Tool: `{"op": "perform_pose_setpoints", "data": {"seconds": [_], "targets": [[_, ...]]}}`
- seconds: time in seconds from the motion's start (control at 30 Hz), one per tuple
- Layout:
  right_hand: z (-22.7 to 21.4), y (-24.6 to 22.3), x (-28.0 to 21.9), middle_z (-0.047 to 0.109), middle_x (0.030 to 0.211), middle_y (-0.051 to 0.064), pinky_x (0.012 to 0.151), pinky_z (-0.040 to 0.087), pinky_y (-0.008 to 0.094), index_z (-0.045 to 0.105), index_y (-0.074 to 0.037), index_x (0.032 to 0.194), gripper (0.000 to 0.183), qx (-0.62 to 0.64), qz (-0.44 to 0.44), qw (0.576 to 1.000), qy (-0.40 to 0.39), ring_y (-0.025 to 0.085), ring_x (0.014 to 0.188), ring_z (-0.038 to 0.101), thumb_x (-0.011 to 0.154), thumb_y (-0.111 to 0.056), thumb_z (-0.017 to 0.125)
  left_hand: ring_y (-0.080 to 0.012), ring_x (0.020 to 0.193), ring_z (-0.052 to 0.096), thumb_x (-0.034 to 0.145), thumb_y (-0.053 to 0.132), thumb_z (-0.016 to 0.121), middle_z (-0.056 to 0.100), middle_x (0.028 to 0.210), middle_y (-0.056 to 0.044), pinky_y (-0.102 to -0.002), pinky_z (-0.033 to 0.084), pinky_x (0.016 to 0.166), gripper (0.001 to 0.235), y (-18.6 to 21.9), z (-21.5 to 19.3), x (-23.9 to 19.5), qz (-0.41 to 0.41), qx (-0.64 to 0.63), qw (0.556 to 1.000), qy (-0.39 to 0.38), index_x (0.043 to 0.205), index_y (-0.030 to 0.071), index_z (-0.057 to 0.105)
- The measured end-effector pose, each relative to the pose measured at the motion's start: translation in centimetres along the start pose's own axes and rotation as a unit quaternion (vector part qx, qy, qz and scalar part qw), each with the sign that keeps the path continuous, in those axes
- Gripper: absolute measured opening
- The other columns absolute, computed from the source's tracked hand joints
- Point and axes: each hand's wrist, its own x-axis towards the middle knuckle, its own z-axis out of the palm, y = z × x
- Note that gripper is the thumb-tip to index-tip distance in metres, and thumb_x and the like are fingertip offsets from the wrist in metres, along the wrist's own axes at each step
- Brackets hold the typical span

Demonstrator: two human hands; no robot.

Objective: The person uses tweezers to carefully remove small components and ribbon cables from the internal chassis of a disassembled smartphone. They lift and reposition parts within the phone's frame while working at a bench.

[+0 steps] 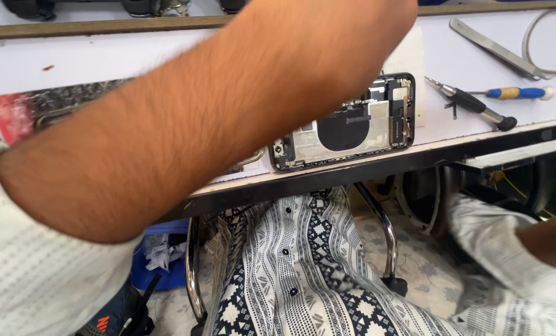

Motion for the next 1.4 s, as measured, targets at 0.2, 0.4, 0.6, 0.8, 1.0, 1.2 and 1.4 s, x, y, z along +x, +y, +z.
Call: {"op": "perform_pose_setpoints", "data": {"seconds": [0.2, 0.4, 0.6, 0.8, 1.0, 1.2, 1.4], "targets": [[0.8, 2.4, 4.1, 0.064, 0.082, 0.014, 0.063, 0.048, 0.032, 0.063, 0.003, 0.111, 0.016, -0.055, -0.031, 0.983, -0.175, 0.021, 0.069, 0.060, 0.116, -0.011, 0.060, -0.0357, 0.087, 0.065, 0.080, 0.000, 0.070, 0.065, 0.096, -0.020, -0.046, 0.054, 0.077, 0.021, 1.5, -2.1, -4.9, 0.050, -0.022, 0.994, 0.093, 0.100, -0.005, 0.067], [0.9, 1.6, 5.5, 0.068, 0.088, 0.013, 0.071, 0.053, 0.034, 0.068, 0.002, 0.107, 0.021, -0.068, -0.191, 0.970, -0.131, 0.023, 0.078, 0.066, 0.107, -0.013, 0.083, -0.0340, 0.095, 0.064, 0.068, -0.009, 0.069, 0.063, 0.099, -0.019, -0.044, 0.055, 0.076, 0.022, 3.1, -1.7, -5.2, -0.047, 0.030, 0.998, -0.007, 0.088, -0.001, 0.066], [1.4, 1.7, 6.0, 0.070, 0.093, 0.012, 0.074, 0.054, 0.034, 0.068, 0.001, 0.111, 0.024, -0.039, -0.202, 0.967, -0.149, 0.022, 0.083, 0.068, 0.106, -0.015, 0.085, -0.0337, 0.092, 0.065, 0.067, -0.009, 0.072, 0.063, 0.097, -0.022, -0.042, 0.057, 0.070, 0.020, 3.5, -1.5, -4.7, -0.047, 0.037, 0.998, -0.011, 0.085, -0.004, 0.065], [-1.5, -2.7, 7.1, 0.071, 0.092, 0.013, 0.071, 0.054, 0.036, 0.073, 0.000, 0.108, 0.025, -0.051, -0.260, 0.954, -0.143, 0.023, 0.081, 0.067, 0.094, -0.014, 0.088, -0.0354, 0.092, 0.064, 0.069, -0.012, 0.068, 0.061, 0.096, -0.022, -0.044, 0.056, 0.071, 0.017, 3.9, -1.4, -5.2, -0.055, 0.025, 0.998, 0.008, 0.080, -0.003, 0.061], [-1.8, -8.8, 8.2, 0.072, 0.090, 0.014, 0.058, 0.051, 0.033, 0.081, 0.000, 0.097, 0.019, 0.127, -0.378, 0.909, -0.121, 0.021, 0.075, 0.066, 0.081, -0.008, 0.087, -0.0399, 0.102, 0.062, 0.083, -0.012, 0.069, 0.061, 0.105, -0.020, -0.050, 0.052, 0.089, 0.024, 2.9, -0.9, -6.3, -0.042, -0.020, 0.995, 0.091, 0.103, -0.003, 0.059], [1.1, -10.9, 8.0, 0.069, 0.098, 0.016, 0.063, 0.055, 0.036, 0.071, 0.000, 0.101, 0.026, 0.205, -0.382, 0.899, -0.056, 0.026, 0.081, 0.067, 0.086, -0.007, 0.091, -0.0443, 0.103, 0.061, 0.076, -0.007, 0.077, 0.063, 0.107, -0.025, -0.051, 0.050, 0.081, 0.042, 2.8, -0.3, -6.4, -0.057, -0.050, 0.987, 0.142, 0.111, -0.008, 0.054], [2.3, -13.1, 8.3, 0.069, 0.113, 0.020, 0.067, 0.058, 0.031, 0.049, 0.003, 0.112, 0.040, 0.229, -0.425, 0.875, -0.025, 0.023, 0.084, 0.070, 0.098, -0.004, 0.086, -0.0401, 0.092, 0.068, 0.068, -0.009, 0.076, 0.066, 0.099, -0.025, -0.043, 0.055, 0.070, 0.039, 2.5, 0.3, -6.4, -0.096, -0.074, 0.982, 0.141, 0.104, -0.008, 0.060]]}}
